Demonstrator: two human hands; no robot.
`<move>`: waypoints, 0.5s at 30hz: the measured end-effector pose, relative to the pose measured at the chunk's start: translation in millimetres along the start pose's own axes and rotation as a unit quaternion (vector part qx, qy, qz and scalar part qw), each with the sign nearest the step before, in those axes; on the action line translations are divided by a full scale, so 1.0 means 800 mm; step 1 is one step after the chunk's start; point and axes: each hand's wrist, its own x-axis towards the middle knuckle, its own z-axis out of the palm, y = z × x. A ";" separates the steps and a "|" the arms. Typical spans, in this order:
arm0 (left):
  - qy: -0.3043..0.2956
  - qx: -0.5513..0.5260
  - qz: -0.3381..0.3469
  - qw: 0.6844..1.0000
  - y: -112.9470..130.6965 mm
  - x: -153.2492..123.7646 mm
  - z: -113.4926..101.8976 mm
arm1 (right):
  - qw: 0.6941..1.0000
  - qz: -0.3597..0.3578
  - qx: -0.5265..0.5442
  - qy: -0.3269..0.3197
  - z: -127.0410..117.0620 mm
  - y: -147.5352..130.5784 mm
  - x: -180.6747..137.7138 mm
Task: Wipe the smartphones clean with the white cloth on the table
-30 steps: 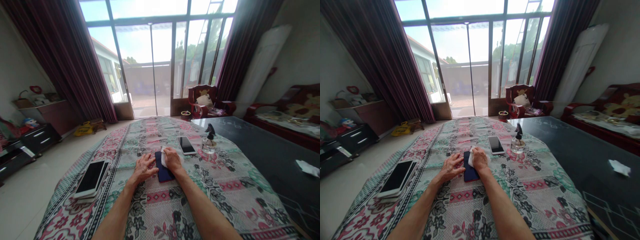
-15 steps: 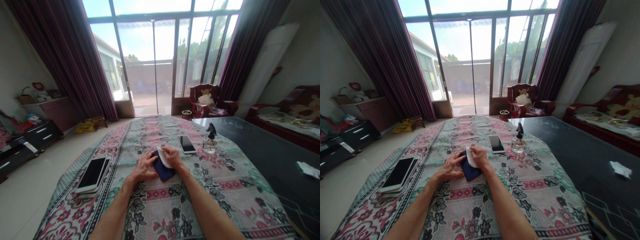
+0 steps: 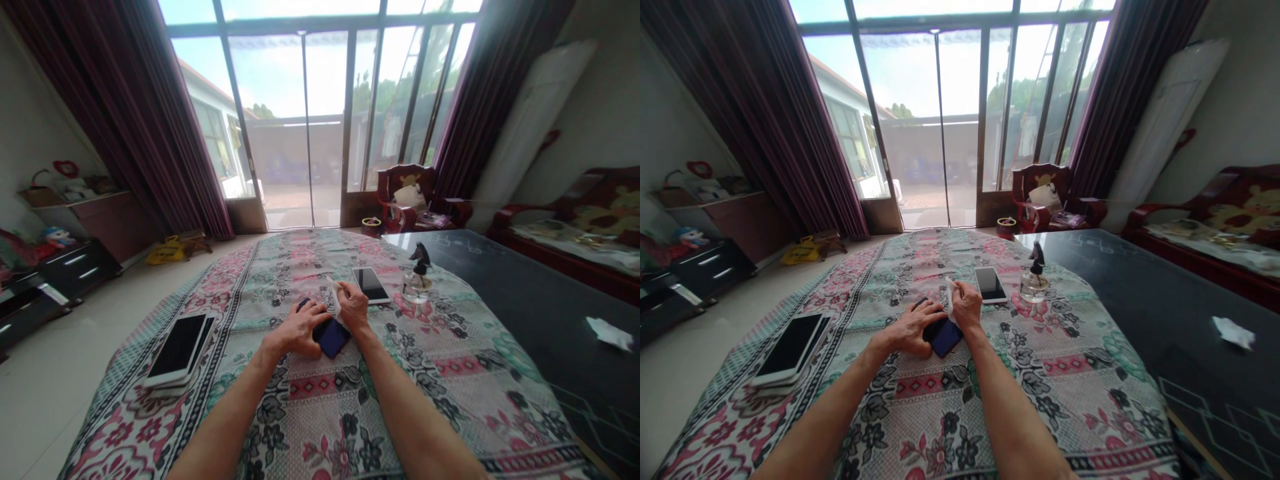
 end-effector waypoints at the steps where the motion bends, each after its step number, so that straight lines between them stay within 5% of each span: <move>1: 0.004 0.004 -0.001 1.000 0.000 0.000 -0.002 | 1.000 0.000 0.000 0.000 0.000 -0.001 0.000; 10: 0.084 0.051 -0.175 0.980 -0.040 -0.035 -0.011 | 1.000 -0.023 -0.003 -0.013 0.001 -0.006 -0.003; 15: 0.108 0.047 -0.188 0.975 -0.047 -0.034 -0.007 | 0.996 -0.061 -0.031 -0.062 0.005 -0.007 -0.007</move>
